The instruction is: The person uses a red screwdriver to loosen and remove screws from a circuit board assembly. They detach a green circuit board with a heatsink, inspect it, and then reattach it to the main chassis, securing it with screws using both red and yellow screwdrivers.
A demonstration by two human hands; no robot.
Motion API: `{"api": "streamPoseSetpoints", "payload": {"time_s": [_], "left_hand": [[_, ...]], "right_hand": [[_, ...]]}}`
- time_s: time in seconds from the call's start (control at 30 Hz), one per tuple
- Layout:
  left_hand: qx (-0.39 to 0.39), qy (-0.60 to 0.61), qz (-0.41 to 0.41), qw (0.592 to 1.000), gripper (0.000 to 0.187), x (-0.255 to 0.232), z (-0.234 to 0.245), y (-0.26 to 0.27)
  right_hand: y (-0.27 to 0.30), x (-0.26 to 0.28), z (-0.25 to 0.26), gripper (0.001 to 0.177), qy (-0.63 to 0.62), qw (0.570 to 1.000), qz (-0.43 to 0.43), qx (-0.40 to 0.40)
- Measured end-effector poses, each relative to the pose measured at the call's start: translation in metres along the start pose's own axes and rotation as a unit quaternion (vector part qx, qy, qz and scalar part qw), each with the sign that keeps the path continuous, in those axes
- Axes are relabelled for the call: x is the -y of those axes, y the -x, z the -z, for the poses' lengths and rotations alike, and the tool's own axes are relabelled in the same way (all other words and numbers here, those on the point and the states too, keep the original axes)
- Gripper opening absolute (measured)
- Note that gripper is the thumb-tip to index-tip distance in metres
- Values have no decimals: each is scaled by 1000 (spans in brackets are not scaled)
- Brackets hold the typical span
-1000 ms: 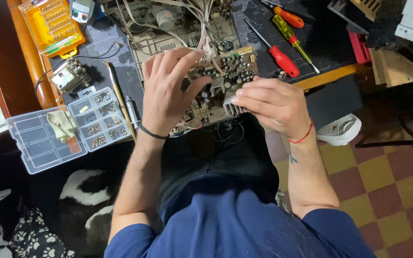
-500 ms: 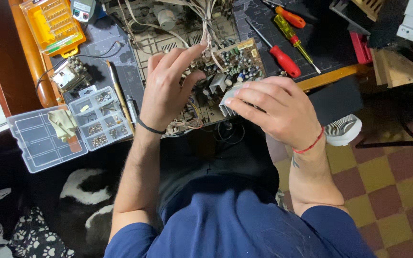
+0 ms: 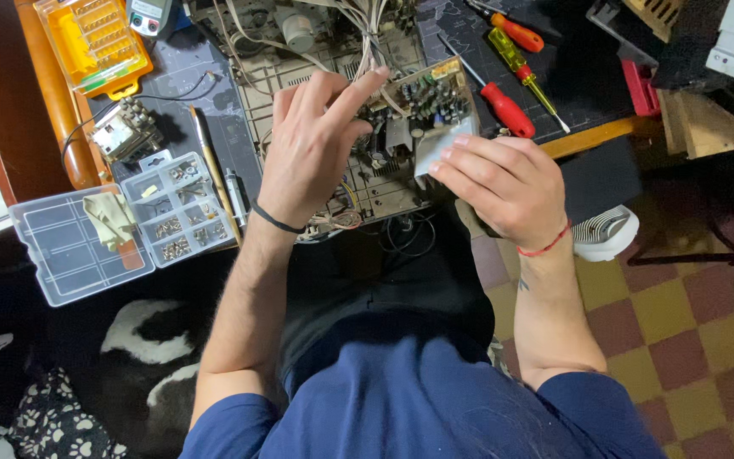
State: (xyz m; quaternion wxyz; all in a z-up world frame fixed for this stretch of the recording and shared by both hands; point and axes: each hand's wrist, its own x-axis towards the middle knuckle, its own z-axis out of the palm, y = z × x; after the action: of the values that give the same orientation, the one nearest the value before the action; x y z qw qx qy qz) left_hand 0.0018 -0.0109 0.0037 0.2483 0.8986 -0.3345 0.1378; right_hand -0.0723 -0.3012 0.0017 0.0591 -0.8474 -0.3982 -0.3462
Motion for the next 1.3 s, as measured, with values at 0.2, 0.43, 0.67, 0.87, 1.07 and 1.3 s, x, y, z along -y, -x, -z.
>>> {"api": "streamPoseSetpoints", "payload": {"time_s": [0.2, 0.43, 0.67, 0.87, 1.07, 1.3], "left_hand": [[19, -27, -32, 999, 49, -7, 9, -9], [19, -62, -49, 997, 44, -2, 8, -17], [49, 34, -76, 995, 68, 2, 21, -24], [97, 40, -103, 989, 36, 16, 29, -28], [68, -49, -99, 992, 34, 15, 24, -33], [29, -63, -113, 991, 26, 6, 11, -29]], "right_hand": [[28, 4, -29, 16, -41, 997, -30, -56], [37, 10, -47, 14, -20, 994, -59, -88], [43, 5, -50, 18, -4, 994, -48, -96], [31, -1, -33, 19, 43, 996, -5, -77], [27, 3, -24, 18, 59, 998, 1, -35], [38, 8, -43, 12, 49, 997, -24, -50]]}}
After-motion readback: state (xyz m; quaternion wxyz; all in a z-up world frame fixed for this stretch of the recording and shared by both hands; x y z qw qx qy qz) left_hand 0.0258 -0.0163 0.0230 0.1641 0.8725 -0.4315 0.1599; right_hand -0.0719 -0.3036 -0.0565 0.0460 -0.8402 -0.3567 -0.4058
